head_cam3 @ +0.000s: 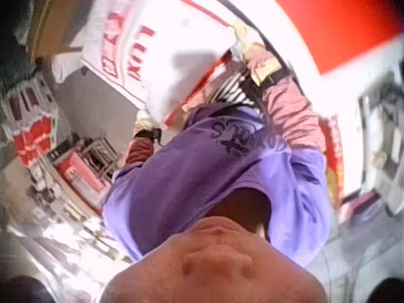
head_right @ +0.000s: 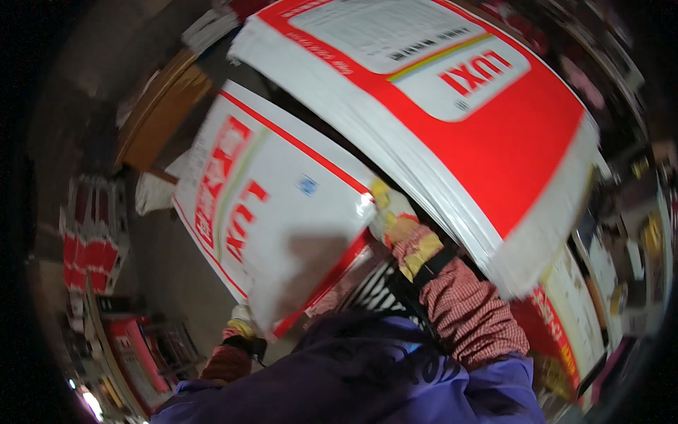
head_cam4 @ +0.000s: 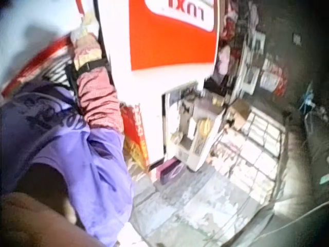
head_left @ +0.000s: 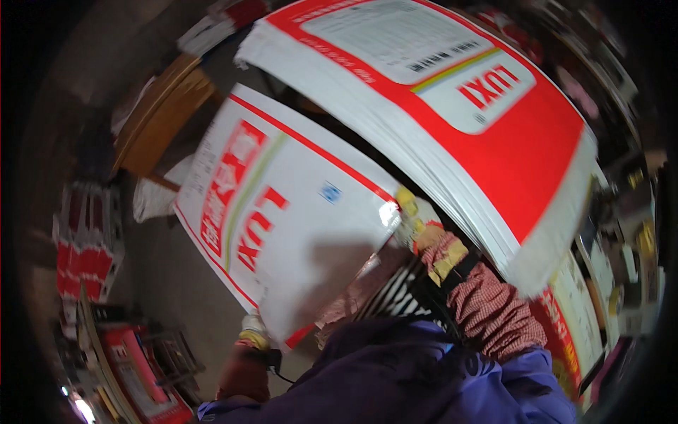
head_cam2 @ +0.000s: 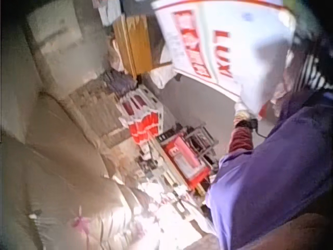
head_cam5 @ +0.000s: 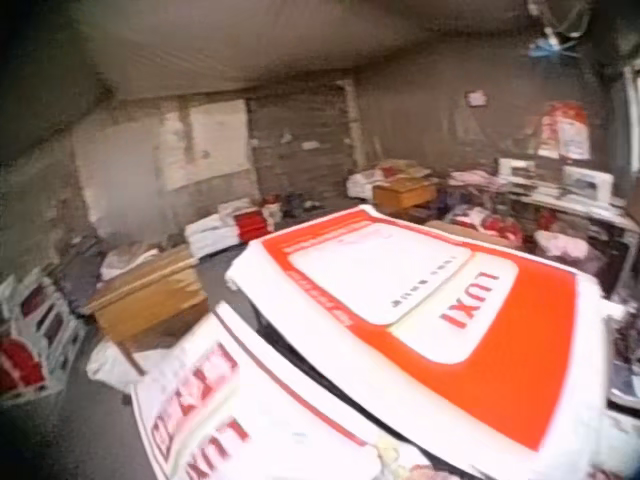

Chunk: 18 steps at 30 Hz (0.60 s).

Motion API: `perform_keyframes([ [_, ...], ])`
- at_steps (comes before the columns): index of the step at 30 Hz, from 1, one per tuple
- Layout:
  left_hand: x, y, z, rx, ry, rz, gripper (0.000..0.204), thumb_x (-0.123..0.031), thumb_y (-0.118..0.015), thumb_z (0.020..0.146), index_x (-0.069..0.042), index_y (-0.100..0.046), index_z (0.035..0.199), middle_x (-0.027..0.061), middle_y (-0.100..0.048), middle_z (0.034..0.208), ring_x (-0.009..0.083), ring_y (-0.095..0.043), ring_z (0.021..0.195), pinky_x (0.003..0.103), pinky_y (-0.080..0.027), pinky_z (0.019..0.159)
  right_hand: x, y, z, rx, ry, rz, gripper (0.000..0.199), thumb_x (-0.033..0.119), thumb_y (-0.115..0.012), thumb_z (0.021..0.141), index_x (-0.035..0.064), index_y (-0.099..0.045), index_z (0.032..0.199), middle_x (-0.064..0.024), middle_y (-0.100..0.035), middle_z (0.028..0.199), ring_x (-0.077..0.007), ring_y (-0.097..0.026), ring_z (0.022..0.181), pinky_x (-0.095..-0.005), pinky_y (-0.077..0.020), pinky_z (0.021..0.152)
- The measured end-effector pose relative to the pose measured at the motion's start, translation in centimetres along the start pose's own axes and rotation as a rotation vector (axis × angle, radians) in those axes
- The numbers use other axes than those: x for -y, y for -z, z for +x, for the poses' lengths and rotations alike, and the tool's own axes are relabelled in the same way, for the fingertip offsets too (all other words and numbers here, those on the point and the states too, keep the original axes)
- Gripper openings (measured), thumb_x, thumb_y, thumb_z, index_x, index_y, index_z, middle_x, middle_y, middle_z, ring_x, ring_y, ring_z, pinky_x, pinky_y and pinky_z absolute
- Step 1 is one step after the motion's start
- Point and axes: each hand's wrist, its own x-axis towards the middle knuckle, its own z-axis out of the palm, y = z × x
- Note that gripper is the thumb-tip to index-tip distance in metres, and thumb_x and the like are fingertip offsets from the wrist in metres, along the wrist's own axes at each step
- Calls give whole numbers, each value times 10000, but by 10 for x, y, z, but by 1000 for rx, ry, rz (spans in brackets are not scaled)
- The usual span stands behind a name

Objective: Sealing industrial fertilizer bags using a sewing and sealing machine.

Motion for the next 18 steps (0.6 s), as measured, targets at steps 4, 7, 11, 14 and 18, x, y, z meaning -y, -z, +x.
perform_keyframes([
  [4,61,12,7,-336,-361,1279,367,-291,-547,848,-79,-592,1144,167,-646,1025,334,-603,978,396,-492,836,-41,-54,19,152,-712,533,178,205,-492,910,65,-586,968,-132,-646,868,-273,-617,802,-353,-485,670],
  [7,75,13,13,-183,-512,1608,337,-275,-528,853,-100,-610,1129,155,-646,1038,337,-624,951,392,-512,804,-49,-80,35,42,-213,480,272,260,-560,846,70,-591,1039,-138,-654,887,-271,-632,785,-343,-501,685],
  [11,71,0,25,-235,-282,1712,324,-270,-509,864,-129,-613,1138,118,-623,1110,292,-605,1014,362,-498,846,-1,-81,59,165,-330,565,288,238,-632,728,74,-599,963,-168,-651,818,-329,-644,773,-388,-514,678],
  [14,59,-21,26,-224,-150,1863,318,-265,-495,873,-151,-615,1144,91,-607,1164,258,-590,1060,340,-487,879,44,-81,72,250,195,-227,240,170,-590,757,65,-603,973,-187,-644,837,-365,-621,752,-410,-508,664],
  [18,39,-50,15,-239,-74,1787,316,-249,-467,887,-144,-616,1145,86,-621,1152,263,-597,1055,341,-493,873,21,-87,73,61,430,-189,336,138,-550,846,30,-561,1164,-172,-630,1028,-331,-600,987,-387,-481,855],
])
